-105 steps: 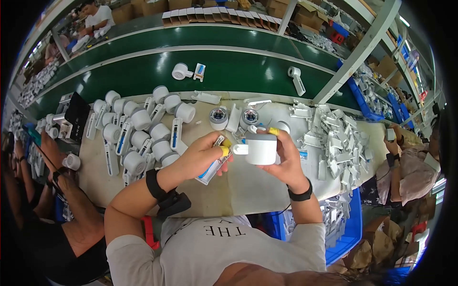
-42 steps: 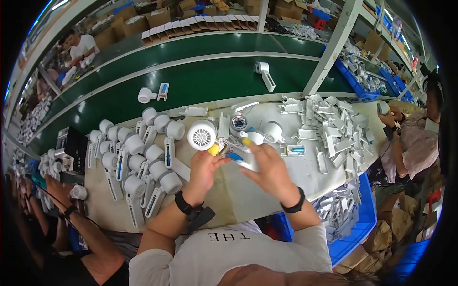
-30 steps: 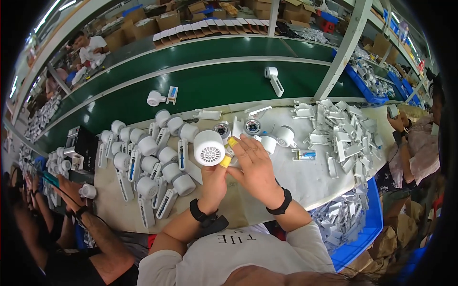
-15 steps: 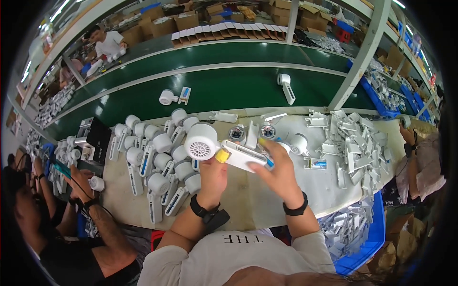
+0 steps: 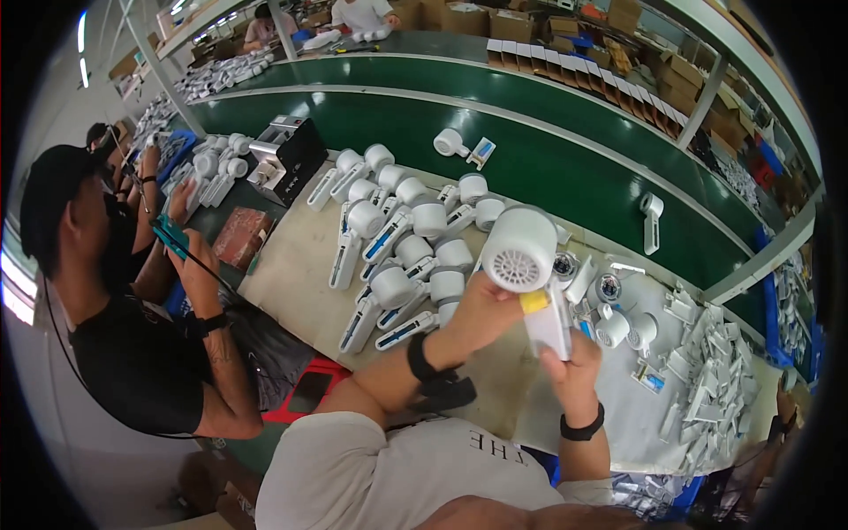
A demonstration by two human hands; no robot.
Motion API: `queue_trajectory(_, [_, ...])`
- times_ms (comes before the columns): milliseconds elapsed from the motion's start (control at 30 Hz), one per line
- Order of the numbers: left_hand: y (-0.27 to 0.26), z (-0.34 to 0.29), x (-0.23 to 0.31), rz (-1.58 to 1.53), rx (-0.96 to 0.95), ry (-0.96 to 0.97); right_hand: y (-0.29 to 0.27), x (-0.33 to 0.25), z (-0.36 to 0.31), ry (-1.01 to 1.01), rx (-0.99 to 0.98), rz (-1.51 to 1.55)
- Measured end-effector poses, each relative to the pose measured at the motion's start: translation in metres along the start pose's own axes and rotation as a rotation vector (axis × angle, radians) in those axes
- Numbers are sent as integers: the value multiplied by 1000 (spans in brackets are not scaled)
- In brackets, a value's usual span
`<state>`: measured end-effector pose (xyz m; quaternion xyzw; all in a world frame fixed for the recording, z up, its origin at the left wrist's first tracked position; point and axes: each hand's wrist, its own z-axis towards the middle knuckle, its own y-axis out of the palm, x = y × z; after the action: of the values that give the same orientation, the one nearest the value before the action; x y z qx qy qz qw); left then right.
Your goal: The person assembles handheld fans by picking up a fan head and a handle, fitting them together, and pressing the pieces to snap them into place before setting the finished product on a conveyor belt.
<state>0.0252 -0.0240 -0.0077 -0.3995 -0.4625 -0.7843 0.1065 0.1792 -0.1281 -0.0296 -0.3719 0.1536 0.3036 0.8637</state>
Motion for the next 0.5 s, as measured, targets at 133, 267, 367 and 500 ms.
queue_trajectory(133, [-59, -6, 94, 1263, 384, 314, 8, -15, 10, 395, -360, 266])
queue_trajectory(267, [-176, -13, 166, 1989, 795, 183, -19, -13, 16, 434, -342, 207])
queue_trajectory(367, [-267, -37, 171, 2109, 768, -109, -19, -3, 14, 431, -341, 193])
queue_trajectory(500, [-271, -19, 173, 2280, 303, -460, -21, 10, 6, 371, -359, 156])
